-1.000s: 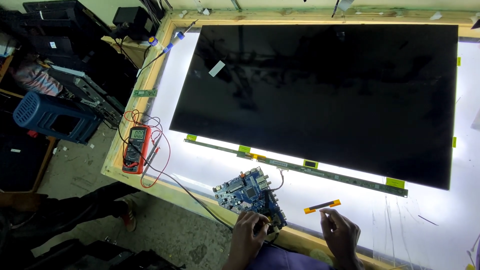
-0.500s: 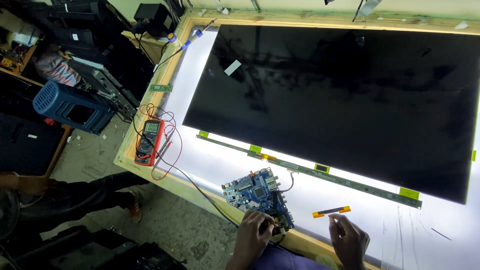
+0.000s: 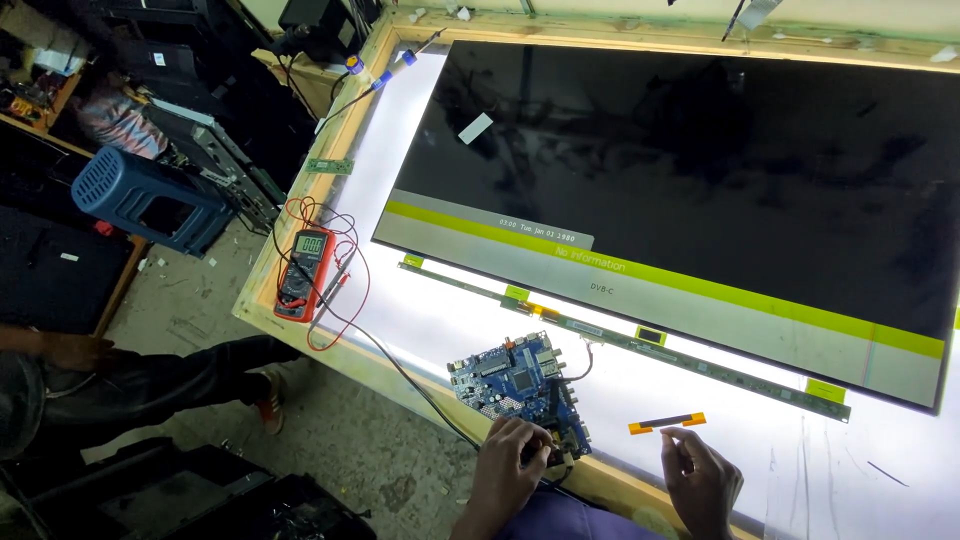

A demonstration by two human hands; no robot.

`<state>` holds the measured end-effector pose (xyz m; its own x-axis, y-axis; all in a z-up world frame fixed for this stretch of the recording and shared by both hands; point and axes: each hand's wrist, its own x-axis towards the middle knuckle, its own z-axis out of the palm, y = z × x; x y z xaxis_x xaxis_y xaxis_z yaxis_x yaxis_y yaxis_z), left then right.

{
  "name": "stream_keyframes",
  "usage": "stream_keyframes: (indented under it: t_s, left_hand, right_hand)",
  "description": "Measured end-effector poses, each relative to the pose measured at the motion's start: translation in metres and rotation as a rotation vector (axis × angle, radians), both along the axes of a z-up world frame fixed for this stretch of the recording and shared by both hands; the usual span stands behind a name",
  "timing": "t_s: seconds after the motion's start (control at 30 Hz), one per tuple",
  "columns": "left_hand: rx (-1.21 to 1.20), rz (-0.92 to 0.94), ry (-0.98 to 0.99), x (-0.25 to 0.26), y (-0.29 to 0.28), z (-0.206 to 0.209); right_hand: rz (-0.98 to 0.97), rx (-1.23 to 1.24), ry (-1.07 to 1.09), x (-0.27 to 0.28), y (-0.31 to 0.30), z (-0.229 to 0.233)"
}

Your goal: Repairing a television by connecting a circuit board to the display panel and testing it

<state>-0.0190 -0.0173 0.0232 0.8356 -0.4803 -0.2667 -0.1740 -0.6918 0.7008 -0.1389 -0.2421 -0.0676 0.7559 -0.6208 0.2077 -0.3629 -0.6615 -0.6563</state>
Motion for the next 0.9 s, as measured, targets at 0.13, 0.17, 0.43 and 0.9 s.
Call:
stream_keyframes:
  t_s: [0.13,0.17,0.43,0.9]
  left_hand:
    - [-0.014,-0.010,-0.030,-0.001,0.000,-0.003]
    - [-0.016,-0.016,-0.027,0.000,0.000,-0.002]
    - [-0.004,-0.016,-0.031,0.001,0.000,-0.004]
    - [0.066,-0.018,-0.012,0.001,0.003,-0.019]
  right_hand:
    - [-0.009,0.010,0.020,-0.001,-0.001,-0.007]
    - [-0.015,0.008,0.023,0.000,-0.001,-0.006]
    - [-0.006,0.016,-0.032,0.003,-0.001,0.006]
    - [0.007,0.046,-0.073,0.008,-0.004,0.014]
